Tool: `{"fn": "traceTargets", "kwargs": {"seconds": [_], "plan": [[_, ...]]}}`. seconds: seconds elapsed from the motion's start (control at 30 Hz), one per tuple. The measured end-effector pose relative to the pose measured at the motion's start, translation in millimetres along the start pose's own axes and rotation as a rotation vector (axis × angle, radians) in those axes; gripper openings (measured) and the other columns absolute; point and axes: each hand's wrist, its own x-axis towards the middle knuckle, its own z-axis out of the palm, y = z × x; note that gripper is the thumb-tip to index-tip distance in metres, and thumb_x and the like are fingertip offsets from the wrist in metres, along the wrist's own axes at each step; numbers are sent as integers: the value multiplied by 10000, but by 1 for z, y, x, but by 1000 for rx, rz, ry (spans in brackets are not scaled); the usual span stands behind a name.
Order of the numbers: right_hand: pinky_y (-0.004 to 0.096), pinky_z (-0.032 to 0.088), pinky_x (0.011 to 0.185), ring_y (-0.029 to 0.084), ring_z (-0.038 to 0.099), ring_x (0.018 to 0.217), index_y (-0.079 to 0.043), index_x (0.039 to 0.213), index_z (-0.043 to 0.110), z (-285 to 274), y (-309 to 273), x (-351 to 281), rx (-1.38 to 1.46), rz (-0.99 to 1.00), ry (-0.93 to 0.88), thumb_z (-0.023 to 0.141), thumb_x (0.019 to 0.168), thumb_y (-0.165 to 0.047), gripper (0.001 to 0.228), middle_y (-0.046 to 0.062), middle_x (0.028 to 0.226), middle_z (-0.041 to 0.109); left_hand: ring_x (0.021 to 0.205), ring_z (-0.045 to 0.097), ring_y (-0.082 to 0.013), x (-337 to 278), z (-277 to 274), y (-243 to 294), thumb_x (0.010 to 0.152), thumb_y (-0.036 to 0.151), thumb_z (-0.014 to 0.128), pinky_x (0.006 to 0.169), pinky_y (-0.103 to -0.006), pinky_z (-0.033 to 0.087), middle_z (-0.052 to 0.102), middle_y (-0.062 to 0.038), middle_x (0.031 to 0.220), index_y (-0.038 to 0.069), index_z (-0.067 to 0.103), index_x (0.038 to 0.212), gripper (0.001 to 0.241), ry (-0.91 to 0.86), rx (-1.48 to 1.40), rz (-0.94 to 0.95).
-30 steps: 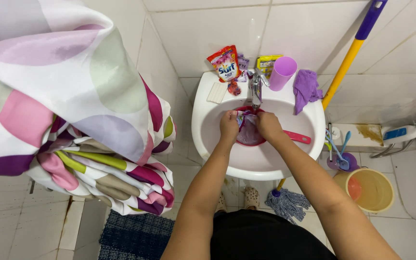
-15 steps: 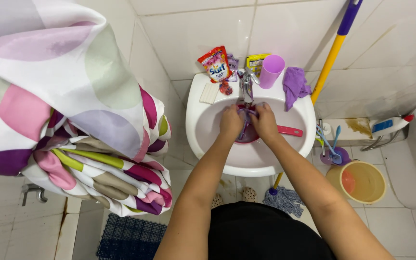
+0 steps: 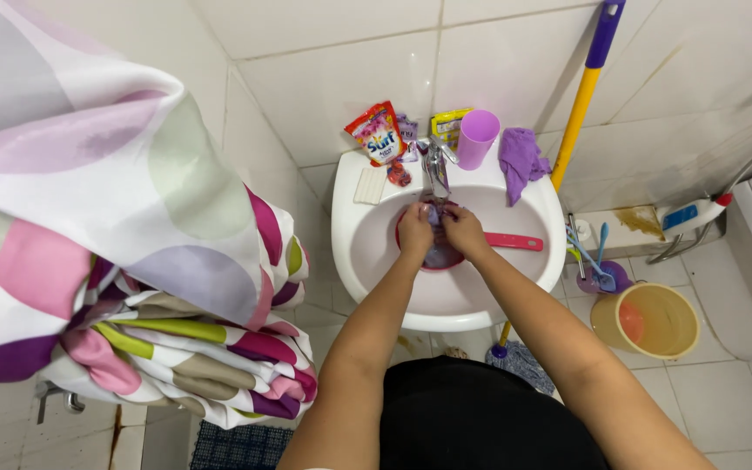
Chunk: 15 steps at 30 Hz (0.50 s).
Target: Washing a cleaning cloth in a sink and scrubbing a toilet bowl with a brush.
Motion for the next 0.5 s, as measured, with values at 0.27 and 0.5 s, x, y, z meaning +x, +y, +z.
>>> {"fn": "traceTargets", "kwargs": {"seconds": [0.27, 0.5], "plan": [[294, 581, 578, 144, 617, 735, -42, 1240, 592, 10, -1, 10, 471, 306, -64, 479, 1066, -145, 231, 56, 997, 636, 931, 671, -433, 9, 10, -12, 1060, 296, 490, 828, -504, 502, 704, -238, 1009, 34, 665, 1061, 315, -4, -47, -77], [273, 390, 456, 136, 466, 578, -111, 1158, 515, -3, -6, -1, 688, 415, -39, 414, 1083, -187, 147, 50, 797, 528, 958, 657, -461, 10, 7, 2, 1054, 254, 487, 842, -528, 498, 696, -261, 1019, 30, 659, 1055, 282, -46, -8, -55]]}}
